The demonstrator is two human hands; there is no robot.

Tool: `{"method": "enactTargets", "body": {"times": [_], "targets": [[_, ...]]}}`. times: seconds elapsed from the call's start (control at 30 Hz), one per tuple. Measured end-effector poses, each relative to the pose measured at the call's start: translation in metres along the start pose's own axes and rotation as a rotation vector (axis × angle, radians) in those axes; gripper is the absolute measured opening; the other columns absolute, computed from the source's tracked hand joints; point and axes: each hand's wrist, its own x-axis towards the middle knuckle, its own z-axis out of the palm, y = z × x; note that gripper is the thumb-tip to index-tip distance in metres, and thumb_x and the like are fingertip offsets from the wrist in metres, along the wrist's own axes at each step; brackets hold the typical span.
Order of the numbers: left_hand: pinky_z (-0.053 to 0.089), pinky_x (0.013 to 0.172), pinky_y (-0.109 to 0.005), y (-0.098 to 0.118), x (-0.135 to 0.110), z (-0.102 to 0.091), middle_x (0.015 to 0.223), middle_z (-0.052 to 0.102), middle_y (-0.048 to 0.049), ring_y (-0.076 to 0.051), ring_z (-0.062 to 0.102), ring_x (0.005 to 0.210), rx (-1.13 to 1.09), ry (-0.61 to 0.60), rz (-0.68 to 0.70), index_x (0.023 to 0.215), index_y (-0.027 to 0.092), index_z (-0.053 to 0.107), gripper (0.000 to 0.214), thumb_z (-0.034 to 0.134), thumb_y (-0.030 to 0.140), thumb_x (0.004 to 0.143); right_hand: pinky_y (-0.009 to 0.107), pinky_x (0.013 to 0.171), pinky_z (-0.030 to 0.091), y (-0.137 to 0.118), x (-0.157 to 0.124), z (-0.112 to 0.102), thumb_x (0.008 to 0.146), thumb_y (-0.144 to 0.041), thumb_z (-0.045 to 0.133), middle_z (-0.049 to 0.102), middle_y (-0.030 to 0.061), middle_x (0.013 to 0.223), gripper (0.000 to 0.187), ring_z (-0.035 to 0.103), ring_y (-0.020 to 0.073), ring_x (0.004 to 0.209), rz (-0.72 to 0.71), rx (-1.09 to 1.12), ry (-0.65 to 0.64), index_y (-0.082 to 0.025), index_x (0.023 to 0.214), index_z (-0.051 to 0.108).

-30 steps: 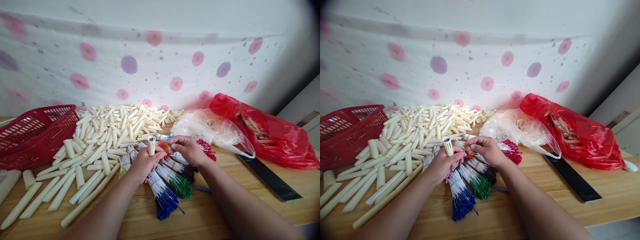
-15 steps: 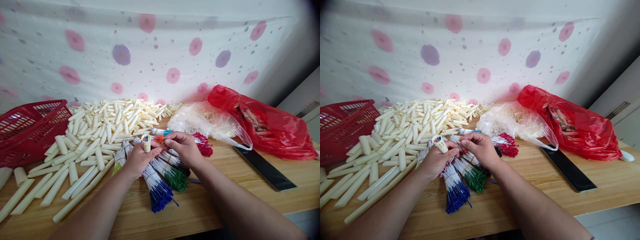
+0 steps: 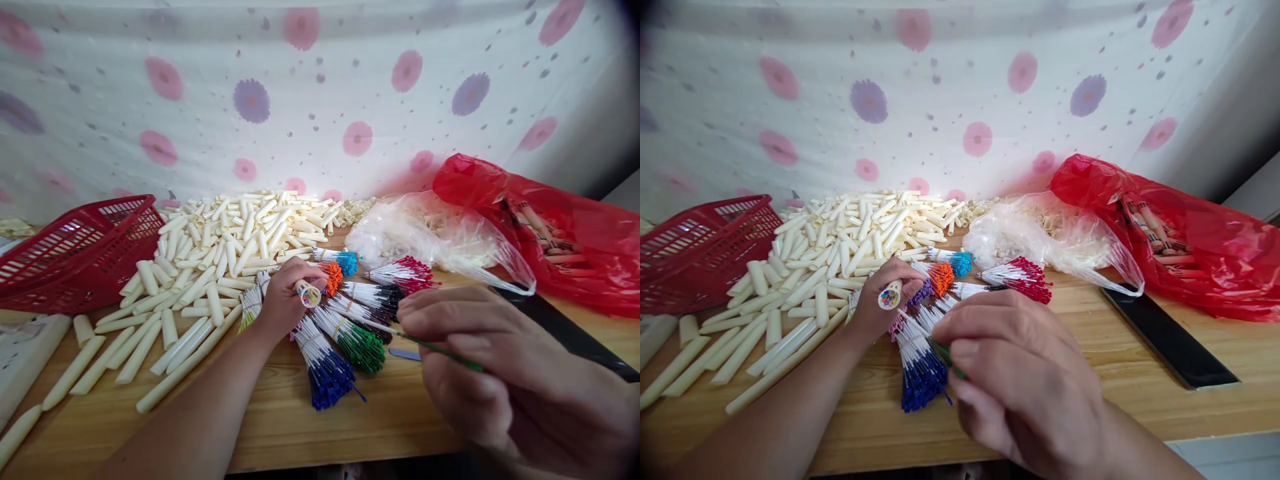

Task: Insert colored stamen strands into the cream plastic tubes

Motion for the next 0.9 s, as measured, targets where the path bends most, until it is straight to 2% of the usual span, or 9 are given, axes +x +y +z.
{"method": "enactTargets", "body": {"times": [0.1,0.37,0.57,0.73,0.9], "targets": [[0.047,0.071,-0.03,0.0,0.0,0.004,0.074,0.062,-0.0024,-0.016,0.056,0.074,0.008,-0.022,0.016,0.078,0.019,0.068,0.011,0.062,0.029,0.08,0.033,0.073,0.06,0.002,0.001,0.005,0.086,-0.015,0.058,0.073,0.0083,0.09,0.024,0.07,0.0204,0.086,-0.066,-0.041,-0.071,-0.023,0.108,0.057],[0.047,0.072,-0.03,0.004,-0.002,0.006,0.078,0.062,-0.0031,-0.017,0.056,0.076,0.042,-0.077,-0.004,0.08,0.019,0.069,0.012,0.061,0.03,0.081,0.027,0.075,0.059,0.013,0.009,0.03,0.086,-0.015,0.056,0.073,0.009,0.084,0.009,0.07,0.0157,0.082,-0.141,-0.089,-0.023,-0.019,0.093,0.061],[0.047,0.073,-0.03,0.002,-0.003,0.005,0.084,0.061,-0.0038,-0.017,0.056,0.079,0.029,-0.055,0.036,0.083,0.02,0.069,0.013,0.063,0.031,0.08,0.029,0.073,0.06,0.018,0.008,0.037,0.086,-0.014,0.055,0.073,0.0071,0.085,0.012,0.07,0.0164,0.082,-0.17,-0.104,-0.026,-0.023,0.093,0.06],[0.047,0.077,-0.031,0.003,-0.004,0.005,0.085,0.062,-0.0044,-0.019,0.056,0.082,0.06,-0.049,-0.026,0.084,0.021,0.069,0.015,0.062,0.033,0.078,0.03,0.074,0.06,0.021,0.005,0.039,0.085,-0.014,0.056,0.073,0.0084,0.087,0.012,0.07,0.0168,0.083,-0.167,-0.097,0.001,-0.022,0.094,0.06],[0.046,0.077,-0.031,0.001,-0.004,0.004,0.087,0.06,-0.0044,-0.019,0.055,0.081,0.044,-0.056,0.018,0.086,0.021,0.069,0.014,0.063,0.031,0.079,0.03,0.074,0.059,0.023,0.004,0.045,0.084,-0.01,0.055,0.072,0.0102,0.087,0.015,0.069,0.0166,0.085,-0.194,-0.086,0.026,-0.019,0.095,0.058]]}}
